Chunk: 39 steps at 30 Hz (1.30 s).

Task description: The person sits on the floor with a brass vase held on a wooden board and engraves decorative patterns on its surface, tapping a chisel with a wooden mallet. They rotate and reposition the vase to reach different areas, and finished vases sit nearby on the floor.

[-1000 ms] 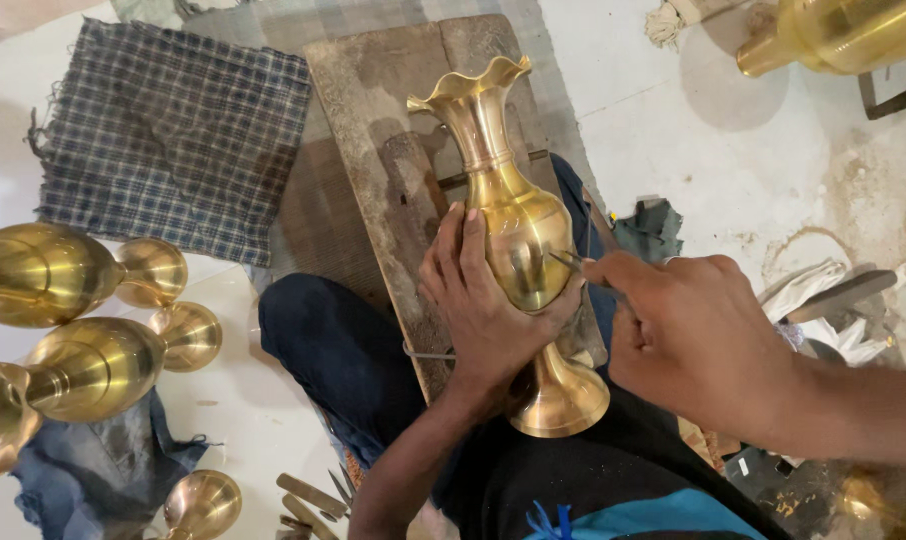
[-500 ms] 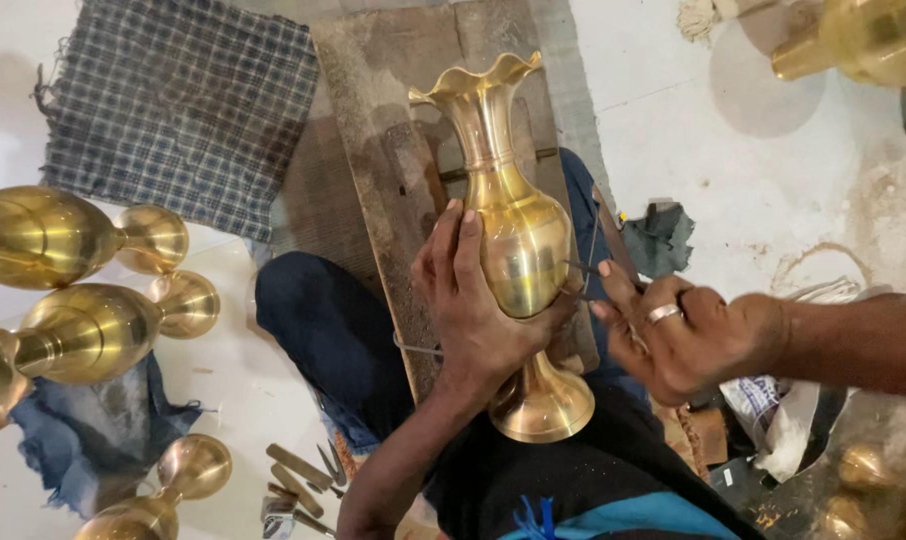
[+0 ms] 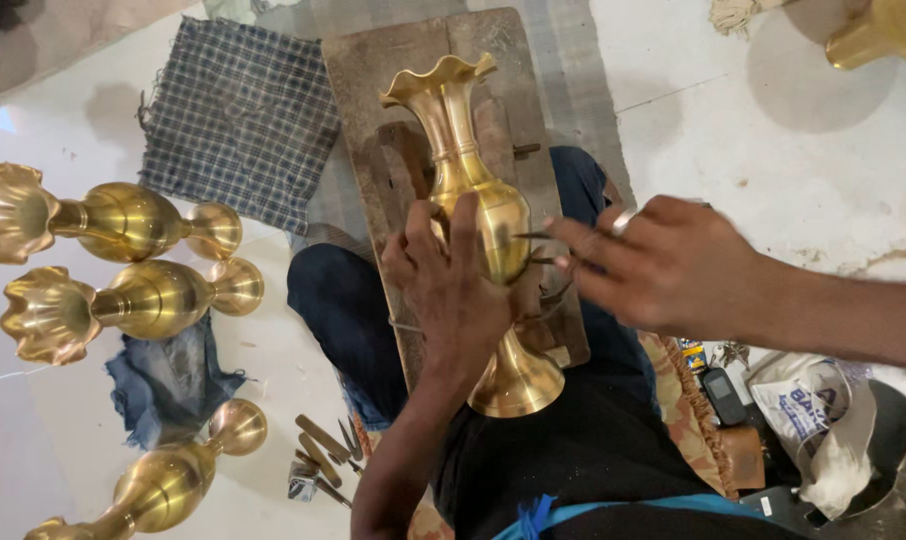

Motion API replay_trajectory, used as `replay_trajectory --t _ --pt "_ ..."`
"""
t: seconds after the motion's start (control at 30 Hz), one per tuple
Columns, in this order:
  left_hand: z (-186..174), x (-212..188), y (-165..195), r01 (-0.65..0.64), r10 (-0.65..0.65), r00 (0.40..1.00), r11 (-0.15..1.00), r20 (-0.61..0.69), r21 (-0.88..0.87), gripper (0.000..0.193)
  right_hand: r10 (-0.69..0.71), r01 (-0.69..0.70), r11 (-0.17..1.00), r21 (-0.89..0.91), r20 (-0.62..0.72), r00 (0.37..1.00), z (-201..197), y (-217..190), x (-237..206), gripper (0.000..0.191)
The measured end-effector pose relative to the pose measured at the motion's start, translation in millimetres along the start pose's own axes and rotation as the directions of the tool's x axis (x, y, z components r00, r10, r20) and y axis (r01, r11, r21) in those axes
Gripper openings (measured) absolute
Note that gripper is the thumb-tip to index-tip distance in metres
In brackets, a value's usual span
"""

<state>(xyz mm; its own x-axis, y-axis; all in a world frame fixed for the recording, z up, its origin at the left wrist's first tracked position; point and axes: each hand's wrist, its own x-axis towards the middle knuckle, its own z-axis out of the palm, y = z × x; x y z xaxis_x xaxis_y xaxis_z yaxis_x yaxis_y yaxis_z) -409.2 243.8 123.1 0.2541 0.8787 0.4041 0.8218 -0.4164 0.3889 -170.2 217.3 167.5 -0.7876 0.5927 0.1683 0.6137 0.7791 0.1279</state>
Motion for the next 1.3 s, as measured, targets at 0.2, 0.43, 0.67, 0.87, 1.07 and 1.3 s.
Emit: replay_trajectory --t 0.2,0.43,0.67,0.87,1.07,1.3 --pt "12.2 -9.2 -29.4 0.331 -0.303 0.943 0.827 0.135 -0.454 0.093 0.933 -0.256 0.054 0.965 0.043 0.359 39.7 -57.6 -30.2 0.02" --pt "35.5 -28.1 -50.8 0.256 -0.228 0.967 0.839 0.117 -0.48 0.1 0.943 -0.212 -0.123 0.969 0.18 0.279 80.0 -98.0 -47.3 0.026" --pt "24.1 -18.7 -39.1 0.268 -0.217 0.963 0.853 0.163 -0.448 0.107 0.97 -0.439 -0.003 0.898 0.11 0.218 44.8 -92.4 -13.6 0.042" --pt "11.0 -5.9 -29.3 0.27 -0.23 0.962 0.89 0.15 -0.367 0.107 0.901 -0.468 0.335 0.818 -0.133 0.413 11.7 -85.7 15.3 0.042" --pt "9.3 -1.5 -22.4 0.323 -0.287 0.947 0.843 0.147 -0.43 0.101 0.844 -0.477 0.431 0.766 -0.156 0.512 -4.1 -77.6 35.7 0.043" --pt "16.7 -0.1 -25.6 0.28 -0.306 0.952 0.842 0.019 -0.461 0.093 0.837 -0.586 0.366 0.723 0.02 0.547 -20.0 -66.3 48.9 0.043"
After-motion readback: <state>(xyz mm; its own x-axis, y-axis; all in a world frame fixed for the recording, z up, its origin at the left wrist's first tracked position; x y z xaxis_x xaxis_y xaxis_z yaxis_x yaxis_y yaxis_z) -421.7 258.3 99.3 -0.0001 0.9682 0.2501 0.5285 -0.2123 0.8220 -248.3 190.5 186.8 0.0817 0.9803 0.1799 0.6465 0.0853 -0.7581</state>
